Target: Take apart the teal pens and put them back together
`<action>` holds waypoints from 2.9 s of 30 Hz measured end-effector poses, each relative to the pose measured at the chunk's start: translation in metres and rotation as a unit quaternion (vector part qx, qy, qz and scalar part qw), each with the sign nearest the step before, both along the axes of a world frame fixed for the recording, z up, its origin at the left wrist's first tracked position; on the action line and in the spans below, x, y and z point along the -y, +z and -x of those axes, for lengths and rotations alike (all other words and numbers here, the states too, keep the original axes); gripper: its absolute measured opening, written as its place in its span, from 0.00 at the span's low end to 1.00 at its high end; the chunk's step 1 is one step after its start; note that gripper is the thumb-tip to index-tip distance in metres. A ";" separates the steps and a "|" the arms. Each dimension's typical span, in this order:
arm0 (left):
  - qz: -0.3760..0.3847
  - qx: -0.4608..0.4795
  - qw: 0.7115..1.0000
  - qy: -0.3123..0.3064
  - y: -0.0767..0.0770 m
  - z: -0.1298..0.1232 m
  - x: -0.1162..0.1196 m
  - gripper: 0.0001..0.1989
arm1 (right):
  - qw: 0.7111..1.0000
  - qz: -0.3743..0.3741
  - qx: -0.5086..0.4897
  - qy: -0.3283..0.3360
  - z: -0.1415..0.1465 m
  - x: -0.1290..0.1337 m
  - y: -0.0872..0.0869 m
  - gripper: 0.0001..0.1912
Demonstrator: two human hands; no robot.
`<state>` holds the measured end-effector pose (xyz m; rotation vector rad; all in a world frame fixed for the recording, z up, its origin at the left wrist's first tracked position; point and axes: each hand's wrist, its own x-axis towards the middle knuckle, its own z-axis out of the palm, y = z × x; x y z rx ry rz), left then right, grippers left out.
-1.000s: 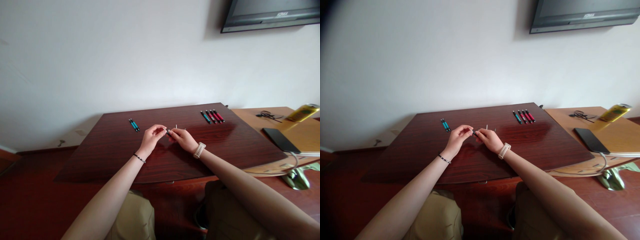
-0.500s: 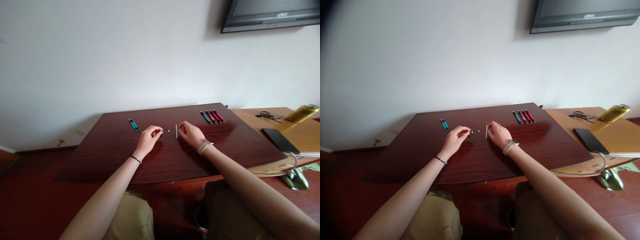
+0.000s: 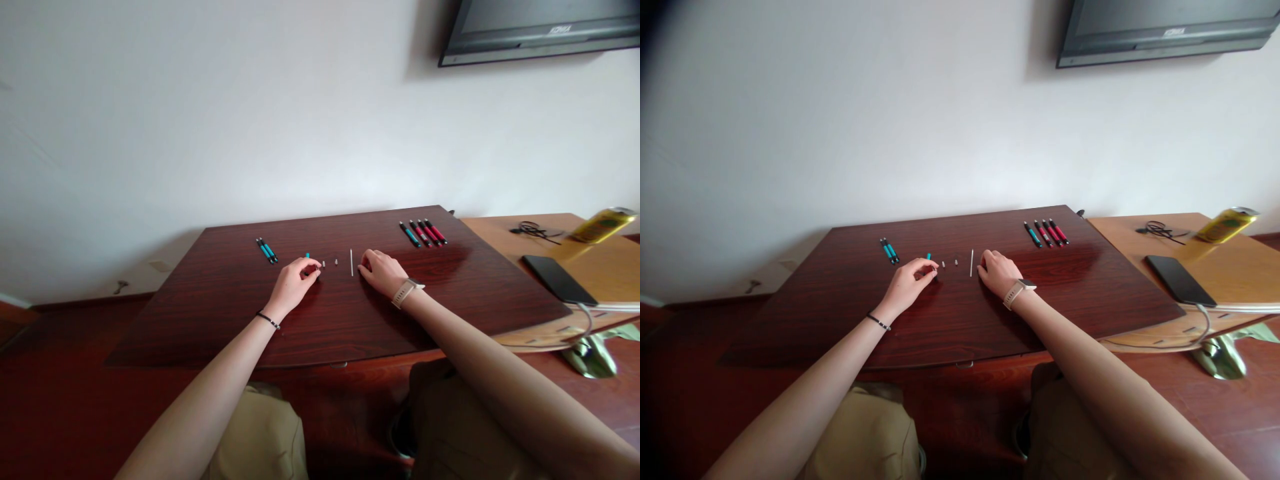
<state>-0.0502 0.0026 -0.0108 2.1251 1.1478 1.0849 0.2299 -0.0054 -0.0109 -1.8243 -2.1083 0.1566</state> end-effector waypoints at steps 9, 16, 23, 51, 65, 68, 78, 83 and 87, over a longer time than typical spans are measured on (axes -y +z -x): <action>0.009 -0.030 1.000 0.001 -0.008 -0.002 -0.002 0.07 | 0.999 -0.020 -0.027 0.005 0.004 0.001 0.002 0.13; 0.009 -0.033 0.999 -0.002 -0.008 -0.002 -0.003 0.08 | 0.999 -0.009 0.003 0.033 0.006 0.002 0.003 0.10; 0.010 -0.029 1.000 -0.004 -0.009 -0.002 -0.003 0.07 | 0.999 -0.009 0.010 0.038 0.004 0.001 0.003 0.06; 0.020 -0.060 0.998 0.007 -0.009 -0.002 -0.003 0.07 | 0.998 -0.028 0.007 0.050 0.013 0.004 0.005 0.06; 0.014 -0.063 0.998 0.010 -0.011 -0.002 -0.003 0.07 | 0.990 0.124 0.035 -0.051 0.002 0.004 0.029 0.11; 0.015 -0.063 0.998 0.011 -0.012 -0.002 -0.004 0.07 | 0.986 0.149 0.060 -0.049 0.001 0.006 0.036 0.12; 0.010 -0.071 0.997 0.012 -0.011 -0.002 -0.005 0.07 | 0.982 0.165 0.084 -0.037 0.001 0.010 0.040 0.16; 0.016 -0.054 0.998 0.006 -0.012 -0.002 -0.005 0.09 | 0.984 0.160 0.067 -0.043 -0.002 0.008 0.035 0.16; 0.027 -0.031 0.999 -0.007 -0.012 -0.003 -0.005 0.09 | 0.985 0.155 0.063 -0.043 -0.002 0.008 0.034 0.17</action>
